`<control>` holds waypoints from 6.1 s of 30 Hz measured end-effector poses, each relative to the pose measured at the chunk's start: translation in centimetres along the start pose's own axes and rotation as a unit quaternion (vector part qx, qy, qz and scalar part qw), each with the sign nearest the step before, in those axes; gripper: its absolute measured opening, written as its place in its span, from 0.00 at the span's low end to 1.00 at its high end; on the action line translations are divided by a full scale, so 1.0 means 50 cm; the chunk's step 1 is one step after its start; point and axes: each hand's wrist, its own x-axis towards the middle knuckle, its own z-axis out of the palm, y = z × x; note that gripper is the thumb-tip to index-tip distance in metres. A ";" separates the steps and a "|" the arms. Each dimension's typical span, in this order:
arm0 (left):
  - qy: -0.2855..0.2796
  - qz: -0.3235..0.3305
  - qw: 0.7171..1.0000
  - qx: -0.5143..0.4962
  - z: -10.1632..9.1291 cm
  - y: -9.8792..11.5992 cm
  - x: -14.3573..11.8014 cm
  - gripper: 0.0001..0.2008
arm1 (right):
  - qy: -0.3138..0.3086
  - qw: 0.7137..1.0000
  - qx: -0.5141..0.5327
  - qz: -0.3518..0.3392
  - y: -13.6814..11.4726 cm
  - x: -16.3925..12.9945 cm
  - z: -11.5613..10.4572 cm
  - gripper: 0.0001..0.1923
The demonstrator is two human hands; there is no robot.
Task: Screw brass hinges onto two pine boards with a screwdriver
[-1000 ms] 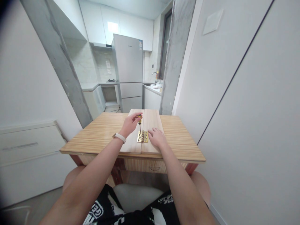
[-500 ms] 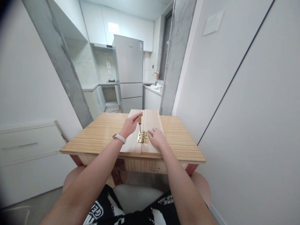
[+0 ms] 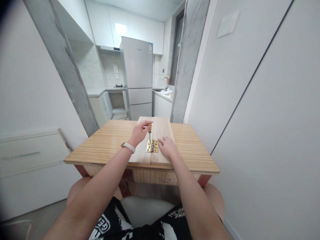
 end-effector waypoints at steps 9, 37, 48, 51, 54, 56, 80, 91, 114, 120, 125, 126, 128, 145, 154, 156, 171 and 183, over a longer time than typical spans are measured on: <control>-0.018 0.023 0.999 0.013 -0.007 -0.009 -0.005 0.19 | -0.003 1.000 0.005 0.000 0.000 0.001 0.000 0.26; -0.033 -0.009 0.999 -0.032 -0.002 -0.016 -0.003 0.16 | 0.002 1.000 0.001 -0.006 0.006 0.003 0.005 0.25; -0.006 -0.019 1.000 -0.003 -0.007 -0.007 -0.003 0.19 | -0.003 1.000 0.004 0.001 0.003 0.001 0.003 0.26; 0.012 -0.008 1.000 0.007 -0.009 -0.011 -0.001 0.17 | -0.003 1.000 0.008 0.001 0.003 0.001 0.003 0.26; 0.016 0.005 1.000 0.007 -0.009 -0.014 0.000 0.16 | -0.002 1.000 0.005 0.002 0.002 0.001 0.003 0.27; 0.008 0.012 1.000 -0.005 -0.009 -0.014 -0.001 0.17 | -0.003 1.000 0.004 0.002 0.002 0.001 0.002 0.27; -0.008 0.023 1.000 -0.001 -0.005 -0.005 -0.005 0.18 | 0.003 1.000 0.007 -0.004 0.001 0.000 0.001 0.26; -0.008 0.007 1.000 -0.020 -0.003 -0.010 -0.001 0.18 | 0.002 1.000 0.004 0.001 -0.001 0.000 0.000 0.26; 0.011 0.006 1.000 0.001 -0.008 0.003 -0.009 0.19 | 0.002 1.000 0.007 0.002 -0.001 -0.001 -0.001 0.26; 0.030 0.017 0.999 0.021 -0.011 0.007 -0.010 0.12 | 0.005 1.000 0.002 -0.003 -0.001 -0.003 -0.001 0.26; 0.001 0.033 0.999 0.005 -0.009 -0.001 -0.012 0.16 | 0.003 1.000 -0.002 -0.007 -0.001 -0.001 -0.001 0.26; -0.001 0.033 0.999 0.006 -0.008 -0.004 -0.012 0.17 | 0.002 1.000 -0.003 -0.007 -0.001 -0.001 -0.001 0.26; 0.001 0.027 1.000 0.007 -0.007 -0.009 -0.012 0.18 | 0.000 1.000 -0.002 -0.004 -0.001 0.000 -0.002 0.26; -0.001 0.055 0.998 0.031 -0.013 -0.006 -0.012 0.20 | 0.004 1.000 0.006 -0.002 0.004 0.001 0.004 0.26; -0.004 0.034 0.999 0.024 -0.005 -0.018 -0.013 0.21 | 0.001 1.000 0.005 0.000 0.002 0.001 0.004 0.26; 0.004 0.024 0.999 0.028 -0.006 -0.012 -0.012 0.20 | -0.002 1.000 0.007 0.002 0.002 0.001 0.004 0.26; -0.009 0.028 0.999 0.013 -0.004 -0.017 -0.011 0.21 | -0.002 1.000 0.006 -0.001 0.000 0.000 -0.001 0.26; 0.030 0.024 0.999 0.028 -0.012 -0.006 -0.014 0.15 | -0.008 1.000 0.008 0.006 -0.003 -0.002 -0.004 0.27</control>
